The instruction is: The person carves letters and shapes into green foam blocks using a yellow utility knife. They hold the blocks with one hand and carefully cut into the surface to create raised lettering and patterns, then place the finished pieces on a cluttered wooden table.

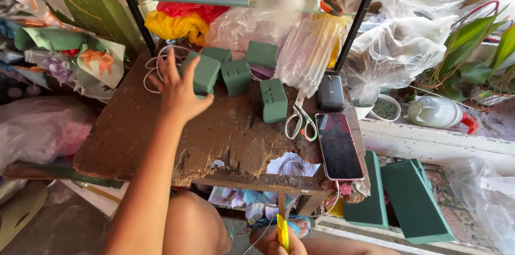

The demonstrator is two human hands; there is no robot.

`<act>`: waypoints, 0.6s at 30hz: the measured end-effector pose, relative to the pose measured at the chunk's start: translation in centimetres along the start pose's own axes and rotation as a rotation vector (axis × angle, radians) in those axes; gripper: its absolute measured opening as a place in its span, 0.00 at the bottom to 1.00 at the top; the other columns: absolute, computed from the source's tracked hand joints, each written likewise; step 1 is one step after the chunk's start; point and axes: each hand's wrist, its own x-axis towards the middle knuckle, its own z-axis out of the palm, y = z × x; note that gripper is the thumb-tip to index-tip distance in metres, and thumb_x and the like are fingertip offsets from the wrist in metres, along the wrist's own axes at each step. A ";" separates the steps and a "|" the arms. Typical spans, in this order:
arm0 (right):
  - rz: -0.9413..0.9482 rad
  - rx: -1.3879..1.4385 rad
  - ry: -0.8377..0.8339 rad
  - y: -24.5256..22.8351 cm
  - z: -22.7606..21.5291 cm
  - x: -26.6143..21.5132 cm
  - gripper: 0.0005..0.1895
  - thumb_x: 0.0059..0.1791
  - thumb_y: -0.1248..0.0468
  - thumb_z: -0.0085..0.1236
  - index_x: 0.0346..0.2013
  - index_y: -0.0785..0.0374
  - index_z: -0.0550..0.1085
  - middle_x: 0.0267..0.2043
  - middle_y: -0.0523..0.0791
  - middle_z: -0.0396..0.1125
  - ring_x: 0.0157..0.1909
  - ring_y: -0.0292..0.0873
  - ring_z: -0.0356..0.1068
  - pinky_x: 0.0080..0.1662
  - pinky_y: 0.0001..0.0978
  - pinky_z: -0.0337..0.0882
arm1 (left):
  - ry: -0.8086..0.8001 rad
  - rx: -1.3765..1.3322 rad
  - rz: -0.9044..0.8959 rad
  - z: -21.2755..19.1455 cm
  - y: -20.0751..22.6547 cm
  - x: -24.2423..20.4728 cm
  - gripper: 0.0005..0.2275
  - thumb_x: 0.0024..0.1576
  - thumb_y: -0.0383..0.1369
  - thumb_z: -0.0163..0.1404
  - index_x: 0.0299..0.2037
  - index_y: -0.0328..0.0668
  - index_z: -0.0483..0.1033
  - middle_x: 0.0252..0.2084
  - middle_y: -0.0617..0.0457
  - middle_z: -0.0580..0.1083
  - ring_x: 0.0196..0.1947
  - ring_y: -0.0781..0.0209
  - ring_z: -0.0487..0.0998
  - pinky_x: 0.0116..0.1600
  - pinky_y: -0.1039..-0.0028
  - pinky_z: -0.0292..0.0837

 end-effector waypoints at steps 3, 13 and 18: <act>0.115 0.112 0.248 -0.8 1.3 -0.5 0.07 0.52 0.77 0.53 0.32 0.78 0.78 0.25 0.53 0.63 0.23 0.45 0.64 0.33 0.25 0.61 | 0.235 0.184 0.252 -0.2 4.4 -1.7 0.43 0.48 0.52 0.62 0.74 0.57 0.54 0.79 0.43 0.31 0.78 0.31 0.31 0.74 0.28 0.25; 0.105 0.032 0.154 -0.1 0.9 -0.1 0.05 0.49 0.74 0.53 0.34 0.76 0.76 0.25 0.53 0.63 0.25 0.46 0.66 0.35 0.27 0.60 | -0.100 0.056 0.548 8.5 12.4 -3.3 0.36 0.49 0.69 0.42 0.64 0.62 0.55 0.72 0.44 0.52 0.64 0.34 0.54 0.48 0.43 0.60; -0.318 -0.151 0.020 0.0 -0.2 -0.3 0.05 0.39 0.73 0.51 0.25 0.66 0.76 0.19 0.47 0.69 0.23 0.40 0.67 0.28 0.26 0.66 | 0.302 -0.260 0.581 5.0 12.2 -3.1 0.11 0.49 0.28 0.52 0.42 0.42 0.76 0.43 0.50 0.79 0.42 0.49 0.80 0.46 0.61 0.74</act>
